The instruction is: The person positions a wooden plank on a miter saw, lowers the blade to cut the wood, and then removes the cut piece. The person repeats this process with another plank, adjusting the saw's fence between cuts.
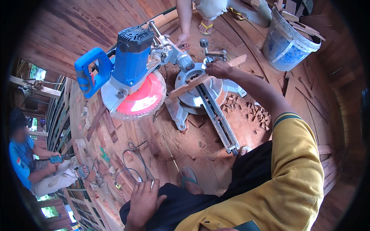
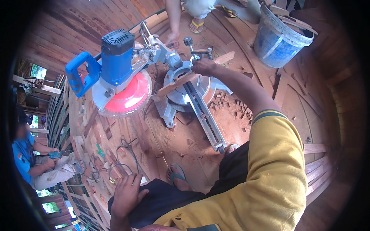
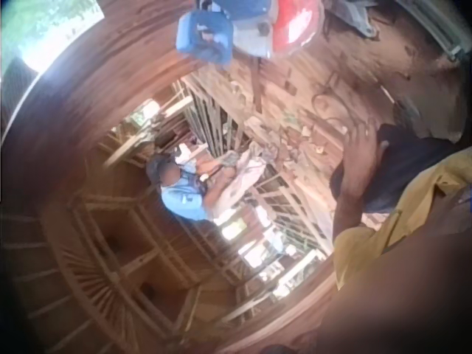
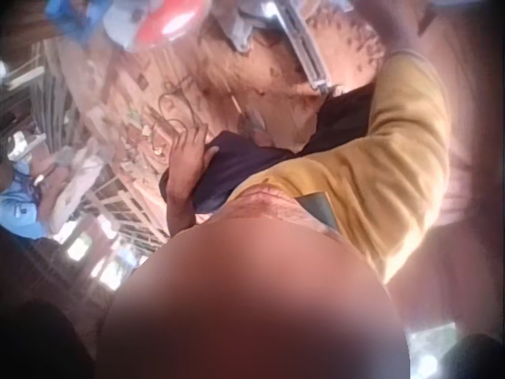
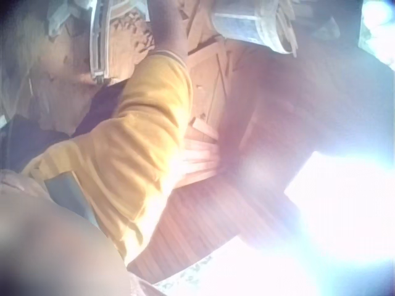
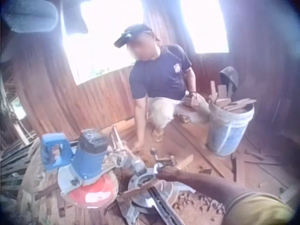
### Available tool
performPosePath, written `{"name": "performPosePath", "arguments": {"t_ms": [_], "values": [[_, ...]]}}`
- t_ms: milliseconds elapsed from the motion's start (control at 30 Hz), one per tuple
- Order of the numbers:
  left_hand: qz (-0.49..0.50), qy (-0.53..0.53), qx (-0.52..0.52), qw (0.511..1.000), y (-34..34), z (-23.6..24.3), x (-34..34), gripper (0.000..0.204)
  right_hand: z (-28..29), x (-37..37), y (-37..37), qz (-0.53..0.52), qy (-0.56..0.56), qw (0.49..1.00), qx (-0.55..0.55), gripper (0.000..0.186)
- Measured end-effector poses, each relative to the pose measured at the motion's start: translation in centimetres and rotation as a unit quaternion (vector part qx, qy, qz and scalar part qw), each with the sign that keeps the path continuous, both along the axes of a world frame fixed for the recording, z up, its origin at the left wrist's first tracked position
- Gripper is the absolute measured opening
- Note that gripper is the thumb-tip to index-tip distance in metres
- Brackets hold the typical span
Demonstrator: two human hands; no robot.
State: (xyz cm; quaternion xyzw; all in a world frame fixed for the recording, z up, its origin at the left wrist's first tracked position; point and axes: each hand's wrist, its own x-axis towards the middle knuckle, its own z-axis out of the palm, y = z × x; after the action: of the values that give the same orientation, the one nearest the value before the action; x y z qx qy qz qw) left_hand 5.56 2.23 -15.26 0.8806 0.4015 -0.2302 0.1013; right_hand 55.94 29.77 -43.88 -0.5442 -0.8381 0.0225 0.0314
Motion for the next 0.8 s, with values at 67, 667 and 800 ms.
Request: {"name": "performPosePath", "arguments": {"t_ms": [67,667,800], "values": [[-0.009,-0.021,0.01,1.0,0.3,0.0,0.3,0.062,-0.3,0.5,0.1,0.022,0.038,0.999,0.031,0.011],[-0.048,-0.327,0.187,0.925,7.5,4.2,2.1,0.074,1.9,-1.5,-16.8,0.175,0.056,0.983,0.004,0.014],[-0.01,-0.389,0.458,0.799,23.5,10.0,1.8,0.069,4.5,-1.0,-24.1,0.117,0.051,0.991,-0.027,0.009]]}}
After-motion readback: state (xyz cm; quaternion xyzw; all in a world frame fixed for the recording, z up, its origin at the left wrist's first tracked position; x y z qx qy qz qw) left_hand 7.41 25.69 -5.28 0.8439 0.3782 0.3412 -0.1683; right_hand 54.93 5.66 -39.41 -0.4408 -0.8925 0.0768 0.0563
